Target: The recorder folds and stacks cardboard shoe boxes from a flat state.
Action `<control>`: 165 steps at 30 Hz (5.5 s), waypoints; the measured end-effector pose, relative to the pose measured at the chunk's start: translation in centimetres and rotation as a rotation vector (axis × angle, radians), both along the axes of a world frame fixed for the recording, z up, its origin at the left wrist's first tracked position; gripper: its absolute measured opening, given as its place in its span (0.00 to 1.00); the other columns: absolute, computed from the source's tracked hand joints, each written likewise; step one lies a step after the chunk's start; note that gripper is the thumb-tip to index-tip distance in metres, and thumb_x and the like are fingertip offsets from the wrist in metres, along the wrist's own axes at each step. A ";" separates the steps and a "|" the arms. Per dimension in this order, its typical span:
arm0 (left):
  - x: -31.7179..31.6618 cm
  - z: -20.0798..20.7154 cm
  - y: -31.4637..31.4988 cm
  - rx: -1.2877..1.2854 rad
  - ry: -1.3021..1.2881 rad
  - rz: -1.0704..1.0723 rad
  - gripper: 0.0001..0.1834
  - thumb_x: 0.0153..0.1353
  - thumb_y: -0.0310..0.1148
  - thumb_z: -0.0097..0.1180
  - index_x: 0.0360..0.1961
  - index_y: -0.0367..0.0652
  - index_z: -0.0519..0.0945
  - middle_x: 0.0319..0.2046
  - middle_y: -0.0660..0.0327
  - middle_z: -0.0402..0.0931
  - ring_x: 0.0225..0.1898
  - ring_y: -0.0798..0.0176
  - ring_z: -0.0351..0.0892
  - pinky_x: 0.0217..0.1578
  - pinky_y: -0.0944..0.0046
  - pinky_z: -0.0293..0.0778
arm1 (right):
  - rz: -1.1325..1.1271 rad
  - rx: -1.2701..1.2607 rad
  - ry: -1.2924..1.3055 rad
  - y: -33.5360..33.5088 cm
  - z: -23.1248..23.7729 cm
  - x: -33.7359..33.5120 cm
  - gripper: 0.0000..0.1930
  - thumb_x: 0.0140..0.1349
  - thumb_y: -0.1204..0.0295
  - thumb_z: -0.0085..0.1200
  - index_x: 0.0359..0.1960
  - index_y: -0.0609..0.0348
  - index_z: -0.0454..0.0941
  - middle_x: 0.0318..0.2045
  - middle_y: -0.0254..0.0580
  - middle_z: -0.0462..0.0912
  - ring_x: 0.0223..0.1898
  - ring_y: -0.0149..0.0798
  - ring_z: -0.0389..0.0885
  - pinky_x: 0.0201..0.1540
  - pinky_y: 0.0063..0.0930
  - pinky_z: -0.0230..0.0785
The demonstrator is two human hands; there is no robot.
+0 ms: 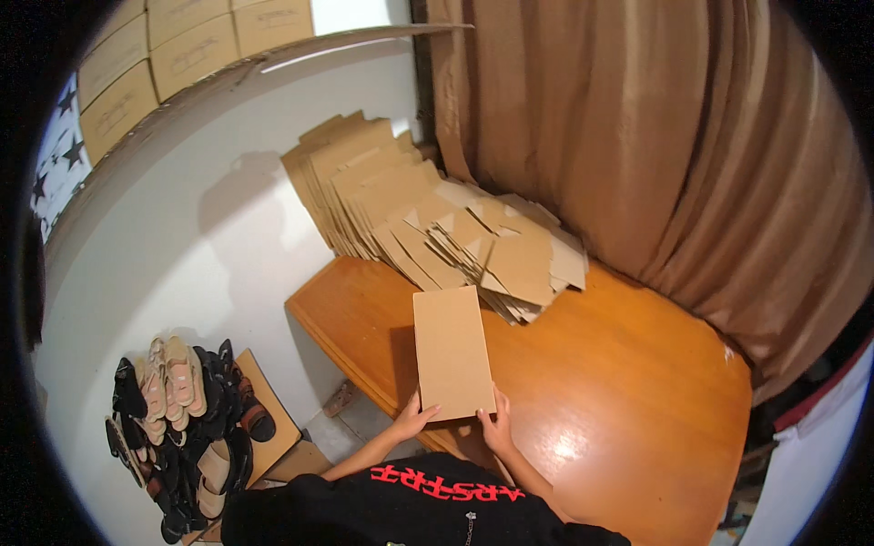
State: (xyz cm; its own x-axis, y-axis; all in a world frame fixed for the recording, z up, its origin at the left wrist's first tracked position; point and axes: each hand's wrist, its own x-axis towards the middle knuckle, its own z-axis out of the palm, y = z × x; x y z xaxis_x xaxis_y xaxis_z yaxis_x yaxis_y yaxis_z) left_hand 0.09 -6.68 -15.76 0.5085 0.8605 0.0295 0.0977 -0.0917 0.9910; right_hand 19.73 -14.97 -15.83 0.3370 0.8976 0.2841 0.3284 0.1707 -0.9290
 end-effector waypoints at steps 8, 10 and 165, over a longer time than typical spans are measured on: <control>-0.8 20.4 9.3 0.508 -0.158 0.004 0.50 0.49 0.37 0.61 0.66 0.39 0.41 0.65 0.49 0.42 0.67 0.51 0.41 0.63 0.54 0.43 | 0.044 0.532 -0.179 14.4 14.3 -0.6 0.39 0.49 0.56 0.60 0.59 0.62 0.56 0.57 0.53 0.57 0.58 0.51 0.56 0.60 0.45 0.47; -0.4 26.9 12.2 0.837 -0.208 -0.002 0.53 0.46 0.36 0.64 0.66 0.41 0.42 0.66 0.50 0.41 0.67 0.50 0.41 0.64 0.53 0.44 | -0.008 0.666 -0.062 19.0 19.6 -0.9 0.36 0.49 0.60 0.61 0.56 0.63 0.58 0.55 0.51 0.59 0.57 0.49 0.58 0.60 0.42 0.49; 12.9 8.0 7.4 0.595 -0.101 0.067 0.07 0.65 0.28 0.40 0.38 0.34 0.68 0.32 0.54 0.77 0.31 0.59 0.78 0.38 0.63 0.76 | -1.053 -0.047 0.214 -0.7 4.8 17.6 0.42 0.50 0.61 0.60 0.61 0.68 0.50 0.57 0.62 0.60 0.58 0.51 0.62 0.59 0.36 0.55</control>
State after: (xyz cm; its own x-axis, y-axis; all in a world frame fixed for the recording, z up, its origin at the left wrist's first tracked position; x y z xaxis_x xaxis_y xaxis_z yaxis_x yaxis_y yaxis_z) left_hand 13.03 0.72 -7.71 0.4233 0.7114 0.5609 0.0302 -0.6299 0.7761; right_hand 37.32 -15.66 -11.00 0.9857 0.1350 0.1004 0.1193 -0.1401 -0.9829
